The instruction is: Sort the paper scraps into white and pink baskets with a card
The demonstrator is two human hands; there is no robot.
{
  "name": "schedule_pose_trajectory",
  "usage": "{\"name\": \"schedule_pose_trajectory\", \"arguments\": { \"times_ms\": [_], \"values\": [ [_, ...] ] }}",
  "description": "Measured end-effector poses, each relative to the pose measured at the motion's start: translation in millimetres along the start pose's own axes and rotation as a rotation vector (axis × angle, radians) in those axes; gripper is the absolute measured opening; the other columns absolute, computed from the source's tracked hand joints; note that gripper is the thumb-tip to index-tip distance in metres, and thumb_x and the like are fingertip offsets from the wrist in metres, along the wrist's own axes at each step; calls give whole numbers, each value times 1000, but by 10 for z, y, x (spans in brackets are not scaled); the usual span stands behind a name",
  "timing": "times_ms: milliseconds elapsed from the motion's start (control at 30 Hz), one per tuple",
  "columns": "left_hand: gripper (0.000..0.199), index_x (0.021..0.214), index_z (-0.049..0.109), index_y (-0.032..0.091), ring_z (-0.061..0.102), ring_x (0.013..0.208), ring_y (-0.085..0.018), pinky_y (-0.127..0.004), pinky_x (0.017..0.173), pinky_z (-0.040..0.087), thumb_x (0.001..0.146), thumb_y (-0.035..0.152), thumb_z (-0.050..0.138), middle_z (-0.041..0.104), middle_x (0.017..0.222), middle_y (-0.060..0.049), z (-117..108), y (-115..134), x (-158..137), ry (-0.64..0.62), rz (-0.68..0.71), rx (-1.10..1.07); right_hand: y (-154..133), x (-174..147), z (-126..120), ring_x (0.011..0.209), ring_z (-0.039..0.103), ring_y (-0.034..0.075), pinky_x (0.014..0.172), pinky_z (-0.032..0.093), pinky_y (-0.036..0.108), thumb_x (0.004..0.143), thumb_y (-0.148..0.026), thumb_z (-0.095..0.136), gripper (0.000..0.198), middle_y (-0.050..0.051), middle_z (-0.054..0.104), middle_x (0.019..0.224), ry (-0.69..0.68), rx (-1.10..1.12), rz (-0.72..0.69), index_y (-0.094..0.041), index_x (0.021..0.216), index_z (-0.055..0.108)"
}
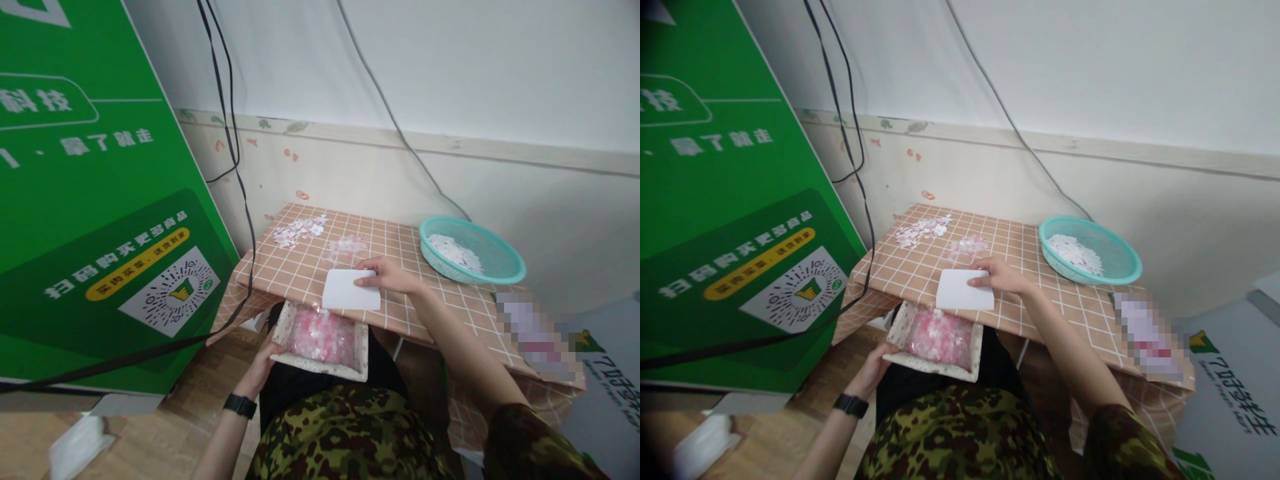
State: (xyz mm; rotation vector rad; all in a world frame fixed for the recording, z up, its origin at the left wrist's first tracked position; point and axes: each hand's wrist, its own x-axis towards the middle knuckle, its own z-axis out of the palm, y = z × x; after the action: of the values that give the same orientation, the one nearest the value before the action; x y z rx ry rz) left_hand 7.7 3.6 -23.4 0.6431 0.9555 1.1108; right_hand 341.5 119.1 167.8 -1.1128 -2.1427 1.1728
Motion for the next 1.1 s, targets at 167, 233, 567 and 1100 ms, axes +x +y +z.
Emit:
{"name": "schedule_pose_trajectory", "arguments": {
  "times_ms": [167, 233, 567, 1100],
  "values": [
    [51, 112, 67, 18, 62, 101, -34, -43, 91, 42, 62, 19, 62, 74, 100, -8, 56, 67, -33, 25, -14, -14, 205, -131, -203, 70, 60, 18, 59, 45, 28, 72, -46, 67, 37, 5, 68, 83, 334, 19, 102, -17, 94, 68],
    [52, 111, 68, 18, 61, 104, -35, -44, 92, 42, 59, 18, 62, 74, 103, -8, 87, 93, -41, 31, 4, -33, 322, -158, -297, 70, 59, 19, 59, 45, 30, 72, -46, 66, 39, 6, 68, 83, 520, -33, 137, -15, 96, 68],
    [52, 109, 68, 16, 62, 101, -36, -45, 87, 45, 58, 20, 61, 74, 101, -9, 142, 110, -67, 55, -32, 1, 431, 57, -261, 74, 60, 21, 66, 44, 32, 76, -38, 60, 29, 6, 69, 83, 543, -270, 81, -15, 91, 70],
    [53, 110, 67, 18, 61, 103, -35, -44, 89, 43, 58, 18, 61, 73, 105, -8, 140, 117, -68, 37, -5, -48, 112, 389, -73, 77, 60, 20, 68, 45, 32, 75, -39, 63, 28, 7, 68, 88, 307, -186, 21, -15, 91, 69]
  ]
}}
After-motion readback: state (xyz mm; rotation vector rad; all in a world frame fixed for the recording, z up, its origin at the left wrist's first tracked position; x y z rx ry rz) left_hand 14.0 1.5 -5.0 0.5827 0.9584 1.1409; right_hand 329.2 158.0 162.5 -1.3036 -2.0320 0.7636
